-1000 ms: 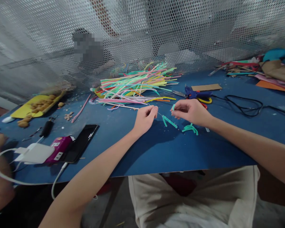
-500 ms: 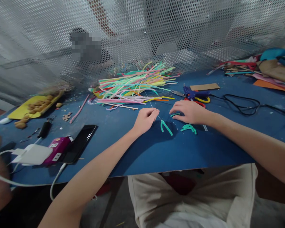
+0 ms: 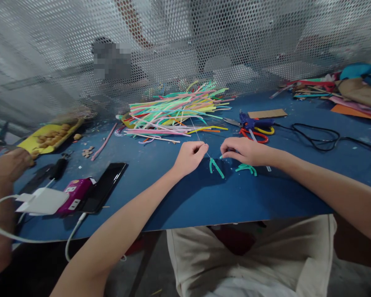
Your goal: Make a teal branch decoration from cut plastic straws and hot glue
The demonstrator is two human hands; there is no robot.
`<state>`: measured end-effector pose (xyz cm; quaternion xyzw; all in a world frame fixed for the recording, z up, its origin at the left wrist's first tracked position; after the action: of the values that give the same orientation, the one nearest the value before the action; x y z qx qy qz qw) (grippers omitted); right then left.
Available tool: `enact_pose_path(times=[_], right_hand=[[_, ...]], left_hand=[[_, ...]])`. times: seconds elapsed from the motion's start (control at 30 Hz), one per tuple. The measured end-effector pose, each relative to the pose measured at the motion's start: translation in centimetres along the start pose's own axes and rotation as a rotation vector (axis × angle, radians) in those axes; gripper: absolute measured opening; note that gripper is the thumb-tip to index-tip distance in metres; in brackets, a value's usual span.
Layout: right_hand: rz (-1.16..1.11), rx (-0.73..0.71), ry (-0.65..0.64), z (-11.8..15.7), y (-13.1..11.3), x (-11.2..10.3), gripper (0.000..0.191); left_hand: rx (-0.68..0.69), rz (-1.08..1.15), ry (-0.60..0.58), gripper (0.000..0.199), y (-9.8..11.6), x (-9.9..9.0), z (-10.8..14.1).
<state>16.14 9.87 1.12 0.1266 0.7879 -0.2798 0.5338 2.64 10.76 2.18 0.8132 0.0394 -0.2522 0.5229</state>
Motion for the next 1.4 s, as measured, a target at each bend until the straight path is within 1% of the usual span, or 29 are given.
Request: enact_pose_path(times=[0.13, 0.27, 0.47, 0.83, 1.1, 1.4], right_hand=[[-0.066, -0.119, 0.059, 0.3, -2.4, -1.3, 0.022], [0.0, -0.153, 0.135, 0.5, -3.3, -1.9, 0.024], [0.058, -0.135, 0.194, 0.6, -3.7, -2.1, 0.018], [0.053, -0.138, 0.257, 0.6, -3.9, -1.9, 0.013], [0.076, -0.127, 0.272, 0.5, -3.8, -1.8, 0.012], [0.09, -0.076, 0.318, 0.6, -3.6, -1.9, 0.006]], left_hand=[[-0.012, 0.038, 0.009, 0.048, 0.0, -0.2, -0.1], [0.0, 0.021, 0.017, 0.048, 0.2, -0.3, 0.0], [-0.008, 0.018, 0.017, 0.048, 0.2, -0.3, 0.1], [-0.046, 0.041, 0.003, 0.049, 0.0, 0.1, 0.1], [-0.042, 0.012, -0.006, 0.049, -0.1, 0.2, 0.0], [-0.076, 0.0, 0.0, 0.049, -0.7, 0.0, 0.1]])
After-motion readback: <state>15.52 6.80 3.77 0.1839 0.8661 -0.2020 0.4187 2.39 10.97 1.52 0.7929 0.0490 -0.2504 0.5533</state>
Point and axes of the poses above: each hand's wrist, its own z-axis away from the middle knuckle, its own x-axis out of the palm, y = z × x, the point moved 10 cm from there along -z, towards the middle knuckle, and after that the axes turned 10 degrees about z, right-handed, at the moved point
